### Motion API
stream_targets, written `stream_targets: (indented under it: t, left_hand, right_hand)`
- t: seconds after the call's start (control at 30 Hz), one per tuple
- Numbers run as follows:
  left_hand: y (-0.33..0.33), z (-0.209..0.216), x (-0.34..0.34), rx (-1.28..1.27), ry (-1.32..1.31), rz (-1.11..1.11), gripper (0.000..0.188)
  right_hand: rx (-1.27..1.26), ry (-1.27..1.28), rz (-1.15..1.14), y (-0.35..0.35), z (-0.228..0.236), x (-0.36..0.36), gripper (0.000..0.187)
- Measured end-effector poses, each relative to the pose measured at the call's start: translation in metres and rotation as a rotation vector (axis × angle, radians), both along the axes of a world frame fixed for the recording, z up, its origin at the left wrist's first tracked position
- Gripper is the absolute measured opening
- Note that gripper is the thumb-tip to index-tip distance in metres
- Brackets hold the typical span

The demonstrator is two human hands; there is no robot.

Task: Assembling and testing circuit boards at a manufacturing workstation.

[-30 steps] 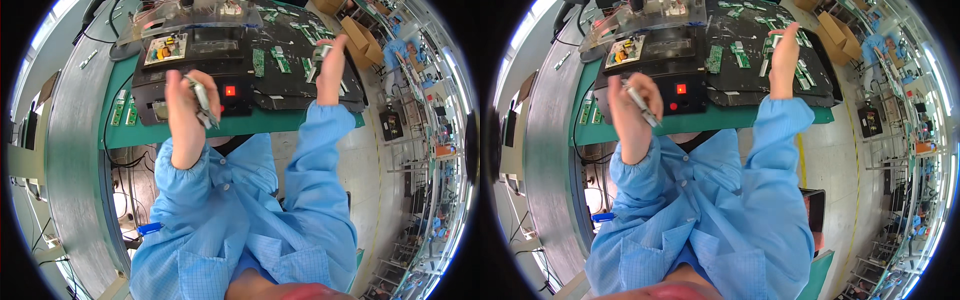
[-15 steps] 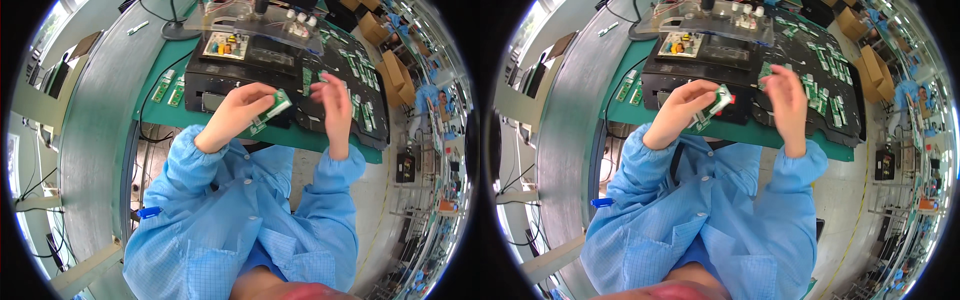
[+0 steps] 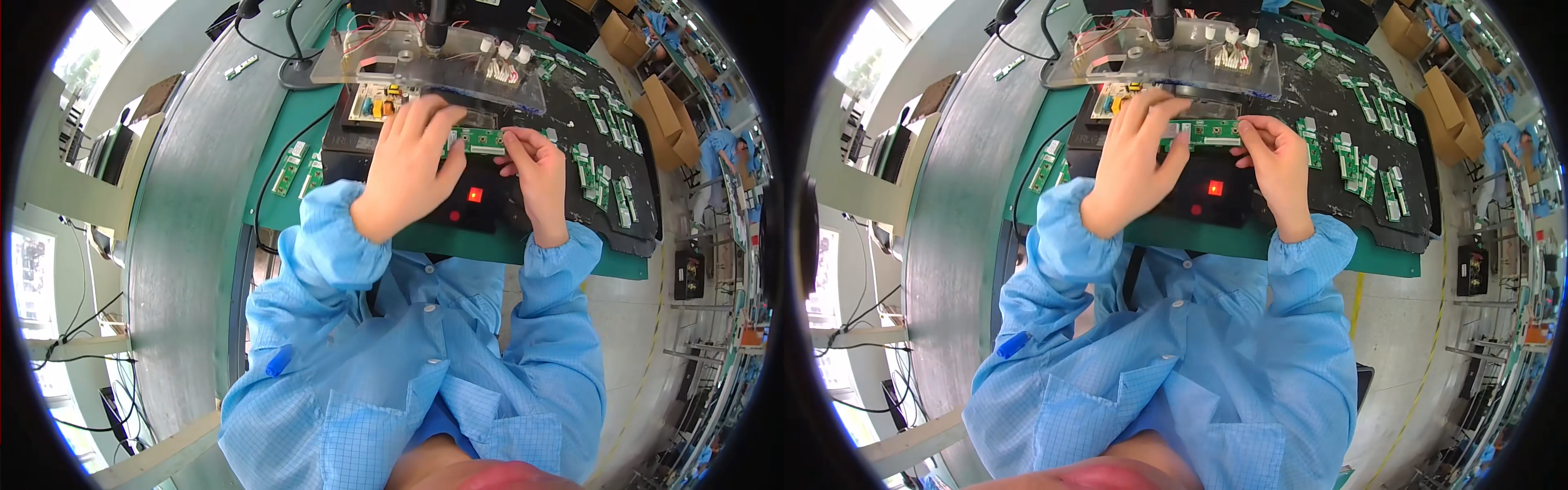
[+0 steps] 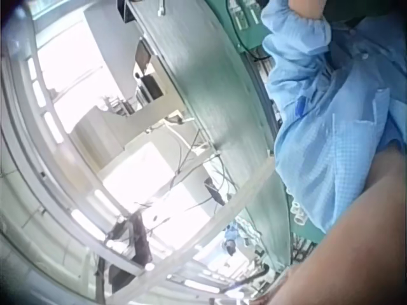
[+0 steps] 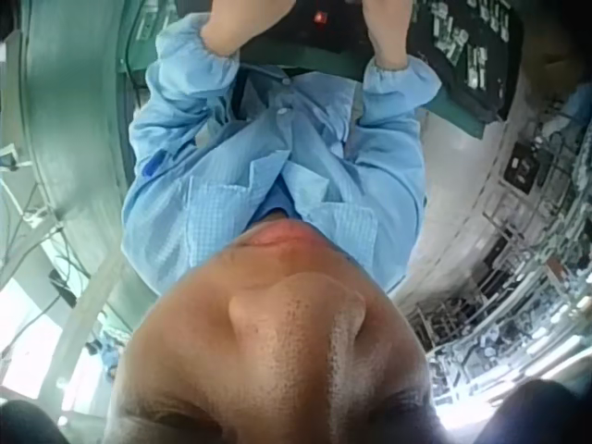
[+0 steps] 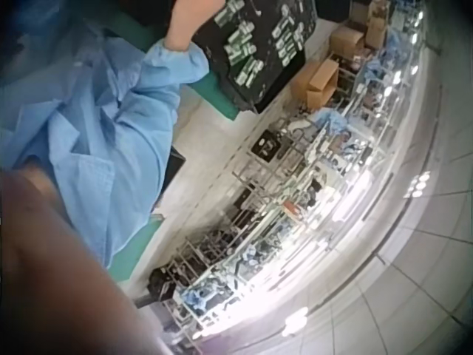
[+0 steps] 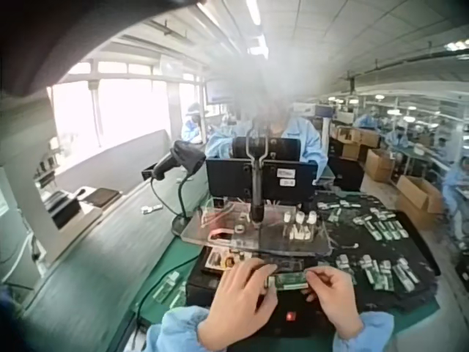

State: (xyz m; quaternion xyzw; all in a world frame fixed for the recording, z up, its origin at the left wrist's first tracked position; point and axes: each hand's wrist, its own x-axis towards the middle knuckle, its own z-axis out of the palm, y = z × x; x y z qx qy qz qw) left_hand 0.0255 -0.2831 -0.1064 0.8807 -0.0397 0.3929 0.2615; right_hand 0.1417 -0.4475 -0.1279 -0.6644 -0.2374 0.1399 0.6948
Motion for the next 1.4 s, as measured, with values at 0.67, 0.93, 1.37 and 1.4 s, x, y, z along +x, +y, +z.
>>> stream_targets:
  t: [0.67,0.93,1.37,1.4]
  left_hand:
    - [0.018,-0.031,0.018,0.385,0.26,0.079,0.056]
    - [0.014,-0.031,0.017,0.437,0.242,0.149,0.053]
    - [0.002,-0.028,0.018,0.37,0.246,0.252,0.052]
    - [0.0,-0.024,0.013,0.37,0.238,0.257,0.052]
  right_hand:
    - [-0.543,-1.025,-0.076,0.006,-0.013,-0.016,0.039]
    - [-0.506,-1.072,-0.102,0.012,-0.025,-0.009,0.047]
    - [-0.578,-1.074,-0.048,0.01,-0.016,-0.001,0.042]
    - [-0.575,-1.083,-0.048,0.009,-0.018,-0.002,0.042]
